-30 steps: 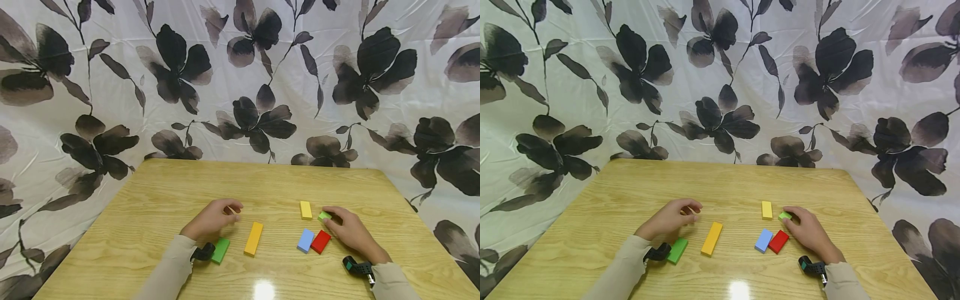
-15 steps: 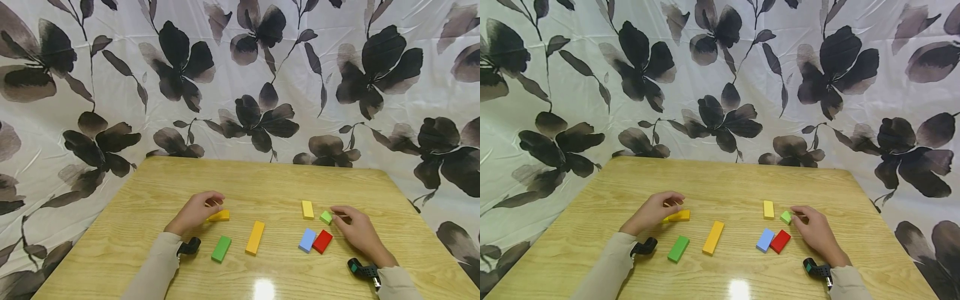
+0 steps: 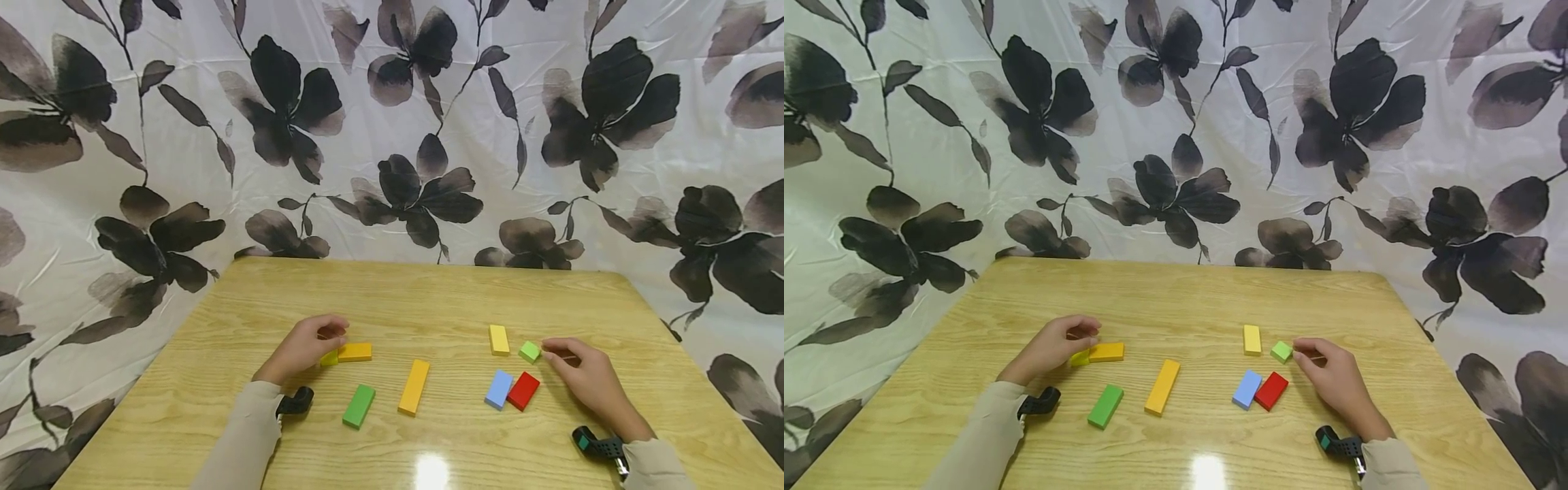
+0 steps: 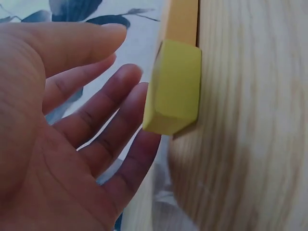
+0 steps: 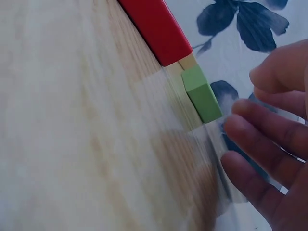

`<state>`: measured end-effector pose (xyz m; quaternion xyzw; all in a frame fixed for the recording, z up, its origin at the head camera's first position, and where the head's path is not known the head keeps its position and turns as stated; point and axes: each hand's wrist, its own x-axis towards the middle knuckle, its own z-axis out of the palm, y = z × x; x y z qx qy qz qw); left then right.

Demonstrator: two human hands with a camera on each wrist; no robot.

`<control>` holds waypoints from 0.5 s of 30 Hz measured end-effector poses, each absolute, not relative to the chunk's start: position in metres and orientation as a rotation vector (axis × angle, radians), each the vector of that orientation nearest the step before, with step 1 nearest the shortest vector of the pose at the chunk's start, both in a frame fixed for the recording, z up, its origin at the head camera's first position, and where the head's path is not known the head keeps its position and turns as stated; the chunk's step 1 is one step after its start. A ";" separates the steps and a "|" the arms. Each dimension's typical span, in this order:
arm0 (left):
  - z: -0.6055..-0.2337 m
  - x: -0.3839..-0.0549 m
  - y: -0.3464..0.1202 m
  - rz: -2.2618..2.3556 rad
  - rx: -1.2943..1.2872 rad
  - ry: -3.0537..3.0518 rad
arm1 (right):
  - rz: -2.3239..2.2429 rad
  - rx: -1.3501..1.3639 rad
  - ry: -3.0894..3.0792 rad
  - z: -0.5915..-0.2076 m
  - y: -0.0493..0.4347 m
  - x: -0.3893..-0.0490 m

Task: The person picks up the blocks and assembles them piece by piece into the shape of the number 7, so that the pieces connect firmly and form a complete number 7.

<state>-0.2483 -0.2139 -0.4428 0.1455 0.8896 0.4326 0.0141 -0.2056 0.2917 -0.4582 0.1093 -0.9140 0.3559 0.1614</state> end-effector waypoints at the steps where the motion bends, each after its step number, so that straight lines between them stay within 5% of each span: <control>1: -0.444 -0.249 -0.214 1.345 0.452 2.764 | 1.039 0.305 -2.622 -0.458 0.292 -0.205; 15: -0.448 -0.249 -0.223 1.306 0.470 2.697 | 1.423 0.387 -2.681 -0.456 0.291 -0.200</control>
